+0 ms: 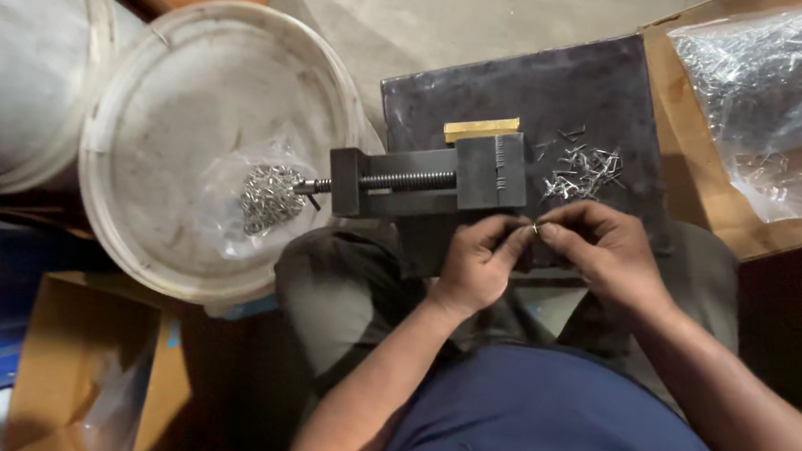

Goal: The person assembles small metal pins by hand, picking them up from a pile and placing them into a metal component held in a vice.

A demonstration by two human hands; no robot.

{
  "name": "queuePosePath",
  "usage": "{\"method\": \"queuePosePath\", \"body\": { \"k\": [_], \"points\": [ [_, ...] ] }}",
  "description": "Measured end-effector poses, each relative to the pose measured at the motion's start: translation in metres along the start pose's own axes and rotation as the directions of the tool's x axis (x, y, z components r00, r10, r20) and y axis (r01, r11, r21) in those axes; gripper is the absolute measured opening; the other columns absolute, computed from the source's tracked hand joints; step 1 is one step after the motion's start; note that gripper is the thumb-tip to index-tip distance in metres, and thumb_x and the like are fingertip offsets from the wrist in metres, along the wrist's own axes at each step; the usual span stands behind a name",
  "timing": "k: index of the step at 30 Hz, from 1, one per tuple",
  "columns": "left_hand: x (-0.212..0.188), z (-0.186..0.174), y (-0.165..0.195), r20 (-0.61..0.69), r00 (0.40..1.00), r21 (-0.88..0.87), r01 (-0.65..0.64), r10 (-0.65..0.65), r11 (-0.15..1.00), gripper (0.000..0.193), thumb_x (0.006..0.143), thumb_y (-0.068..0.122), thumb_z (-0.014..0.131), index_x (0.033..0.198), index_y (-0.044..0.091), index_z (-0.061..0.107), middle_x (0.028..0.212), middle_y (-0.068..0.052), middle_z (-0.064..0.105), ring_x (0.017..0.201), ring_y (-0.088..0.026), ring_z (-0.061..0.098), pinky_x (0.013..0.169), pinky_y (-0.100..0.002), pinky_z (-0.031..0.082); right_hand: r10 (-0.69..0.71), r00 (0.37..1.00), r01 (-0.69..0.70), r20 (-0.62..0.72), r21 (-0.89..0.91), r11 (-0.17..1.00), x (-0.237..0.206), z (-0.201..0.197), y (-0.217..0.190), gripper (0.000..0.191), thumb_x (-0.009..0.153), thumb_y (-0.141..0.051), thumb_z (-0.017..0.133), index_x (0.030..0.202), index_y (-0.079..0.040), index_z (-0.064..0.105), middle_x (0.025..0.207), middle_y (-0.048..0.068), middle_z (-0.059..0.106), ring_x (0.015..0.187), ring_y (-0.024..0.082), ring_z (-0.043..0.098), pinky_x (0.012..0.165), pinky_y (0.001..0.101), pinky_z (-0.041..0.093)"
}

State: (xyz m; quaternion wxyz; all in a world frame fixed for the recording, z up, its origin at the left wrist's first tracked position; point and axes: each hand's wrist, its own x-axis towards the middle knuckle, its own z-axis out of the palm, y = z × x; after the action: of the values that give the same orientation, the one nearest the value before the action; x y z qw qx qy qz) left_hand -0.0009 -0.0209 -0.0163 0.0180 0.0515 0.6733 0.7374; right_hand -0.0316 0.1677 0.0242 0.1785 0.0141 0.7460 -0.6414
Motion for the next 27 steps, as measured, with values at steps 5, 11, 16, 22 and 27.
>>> {"method": "queuePosePath", "body": {
  "k": [5, 11, 16, 22, 27],
  "points": [
    [0.001, -0.021, -0.006, 0.083, 0.995, -0.262, 0.082, -0.062, 0.962, 0.022, 0.107, 0.017, 0.066, 0.114, -0.004, 0.070, 0.089, -0.001, 0.072, 0.079, -0.008, 0.066, 0.071, -0.025, 0.057, -0.280, 0.954, 0.266, -0.106, -0.126, 0.956, 0.008, 0.017, -0.032, 0.012, 0.095, -0.006, 0.074, 0.106, -0.003, 0.071, 0.094, 0.003, 0.072, 0.085, 0.007, 0.064, 0.075, 0.0238, 0.052],
    [0.002, -0.039, -0.011, 0.197, 0.970, -0.406, 0.213, -0.143, 0.889, 0.021, 0.106, 0.015, 0.065, 0.115, -0.004, 0.070, 0.088, -0.002, 0.071, 0.078, -0.009, 0.067, 0.072, -0.024, 0.057, -0.591, 0.804, 0.549, 0.071, -0.471, 0.690, 0.031, 0.033, -0.070, 0.013, 0.093, 0.001, 0.075, 0.105, -0.002, 0.073, 0.102, 0.010, 0.071, 0.089, 0.016, 0.070, 0.076, 0.0273, 0.055],
    [0.003, -0.045, -0.011, 0.208, 0.973, -0.422, 0.185, -0.103, 0.888, 0.022, 0.107, 0.013, 0.065, 0.118, -0.004, 0.070, 0.093, -0.002, 0.071, 0.081, -0.008, 0.066, 0.075, -0.023, 0.055, -0.571, 0.803, 0.569, 0.171, -0.506, 0.648, 0.037, 0.045, -0.088, 0.014, 0.094, 0.000, 0.074, 0.108, -0.002, 0.072, 0.104, 0.009, 0.070, 0.090, 0.016, 0.072, 0.076, 0.0278, 0.059],
    [0.002, -0.048, -0.011, 0.230, 0.967, -0.480, 0.207, -0.105, 0.852, 0.021, 0.106, 0.014, 0.065, 0.118, -0.003, 0.070, 0.095, -0.002, 0.072, 0.081, -0.009, 0.068, 0.075, -0.024, 0.057, -0.575, 0.785, 0.580, 0.231, -0.602, 0.549, 0.041, 0.051, -0.092, 0.015, 0.092, -0.002, 0.077, 0.107, -0.001, 0.073, 0.101, 0.009, 0.070, 0.085, 0.018, 0.073, 0.071, 0.0295, 0.059],
    [0.002, -0.048, -0.014, 0.255, 0.954, -0.547, 0.274, -0.155, 0.791, 0.022, 0.106, 0.015, 0.066, 0.118, -0.002, 0.070, 0.095, -0.003, 0.072, 0.082, -0.010, 0.069, 0.076, -0.025, 0.060, -0.580, 0.767, 0.598, 0.274, -0.633, 0.492, 0.043, 0.050, -0.093, 0.014, 0.093, -0.003, 0.078, 0.106, -0.002, 0.073, 0.101, 0.009, 0.070, 0.084, 0.019, 0.073, 0.070, 0.0299, 0.058]
  ]
}}
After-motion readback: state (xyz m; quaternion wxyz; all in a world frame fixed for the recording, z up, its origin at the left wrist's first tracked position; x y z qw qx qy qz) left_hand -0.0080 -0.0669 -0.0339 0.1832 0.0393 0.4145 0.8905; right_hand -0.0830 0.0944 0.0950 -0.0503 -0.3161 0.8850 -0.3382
